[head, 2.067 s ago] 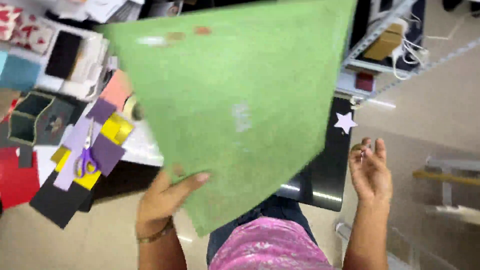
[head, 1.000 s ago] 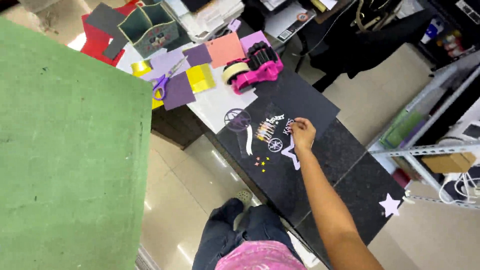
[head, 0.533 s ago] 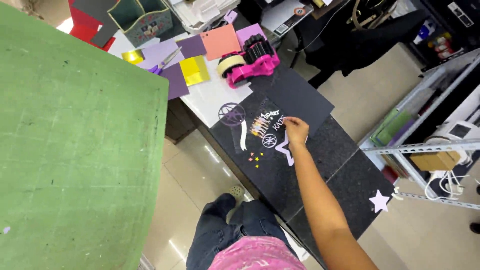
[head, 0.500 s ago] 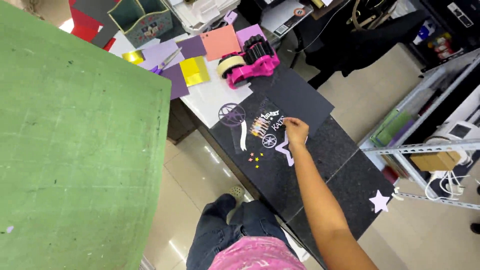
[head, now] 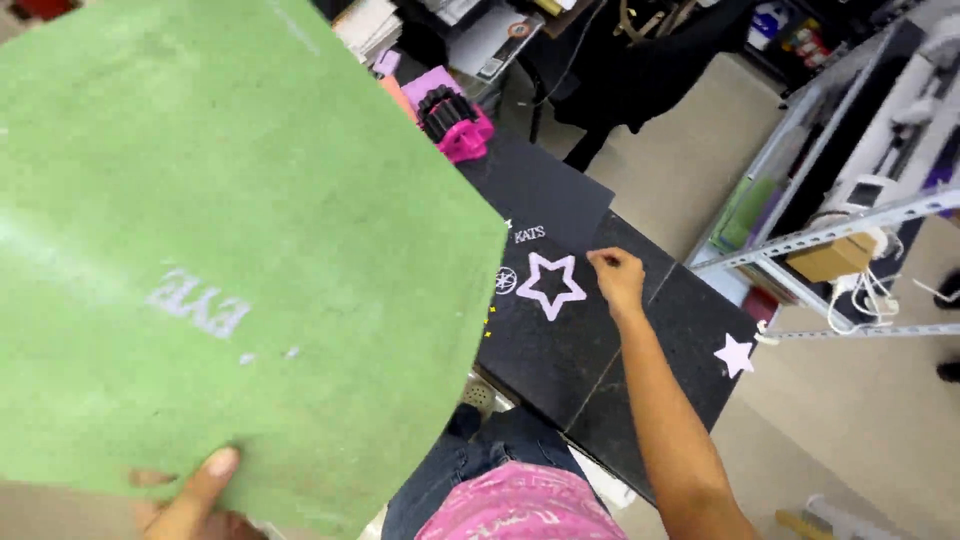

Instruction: Preparing a cutting mat by placing cardstock and cutouts onto its sticky surface and smoothing them down for machine cutting.

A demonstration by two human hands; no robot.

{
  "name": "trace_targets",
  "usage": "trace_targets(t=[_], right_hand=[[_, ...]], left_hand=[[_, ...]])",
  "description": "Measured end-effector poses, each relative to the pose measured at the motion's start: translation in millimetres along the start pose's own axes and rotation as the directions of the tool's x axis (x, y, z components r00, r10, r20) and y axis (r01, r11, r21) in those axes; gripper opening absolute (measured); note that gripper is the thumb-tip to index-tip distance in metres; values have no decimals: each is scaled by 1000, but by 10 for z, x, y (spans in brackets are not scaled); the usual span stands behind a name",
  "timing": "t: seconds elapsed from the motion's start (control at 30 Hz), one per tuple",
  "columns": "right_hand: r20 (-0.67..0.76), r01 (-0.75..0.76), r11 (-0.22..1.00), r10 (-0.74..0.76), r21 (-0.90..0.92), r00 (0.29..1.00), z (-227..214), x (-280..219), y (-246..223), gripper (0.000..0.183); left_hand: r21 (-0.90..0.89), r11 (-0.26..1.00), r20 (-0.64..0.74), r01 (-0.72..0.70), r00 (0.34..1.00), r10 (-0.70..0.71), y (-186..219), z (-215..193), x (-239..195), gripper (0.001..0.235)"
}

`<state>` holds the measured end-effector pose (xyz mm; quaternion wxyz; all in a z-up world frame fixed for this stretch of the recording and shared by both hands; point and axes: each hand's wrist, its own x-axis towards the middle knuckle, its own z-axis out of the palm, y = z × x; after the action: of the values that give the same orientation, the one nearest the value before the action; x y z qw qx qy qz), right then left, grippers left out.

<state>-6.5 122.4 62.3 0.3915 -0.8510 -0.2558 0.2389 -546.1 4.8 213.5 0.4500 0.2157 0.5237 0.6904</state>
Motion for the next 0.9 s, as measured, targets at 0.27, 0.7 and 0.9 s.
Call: trace_targets(t=[0.27, 0.7, 0.9], right_hand=[[-452, 499, 773, -311, 391, 836, -1525, -650, -165, 12], [-407, 586, 784, -613, -206, 677, -2519, -2160, -973, 34], [-549, 500, 846, -510, -183, 662, -2778, -2296, -888, 21]], left_hand=[[167, 901, 555, 400, 717, -422, -869, 1354, 162, 32], [607, 794, 721, -33, -396, -568, -1476, 2971, -1154, 50], [512, 859, 685, 11, -608, -401, -1387, 3501, -1484, 15]])
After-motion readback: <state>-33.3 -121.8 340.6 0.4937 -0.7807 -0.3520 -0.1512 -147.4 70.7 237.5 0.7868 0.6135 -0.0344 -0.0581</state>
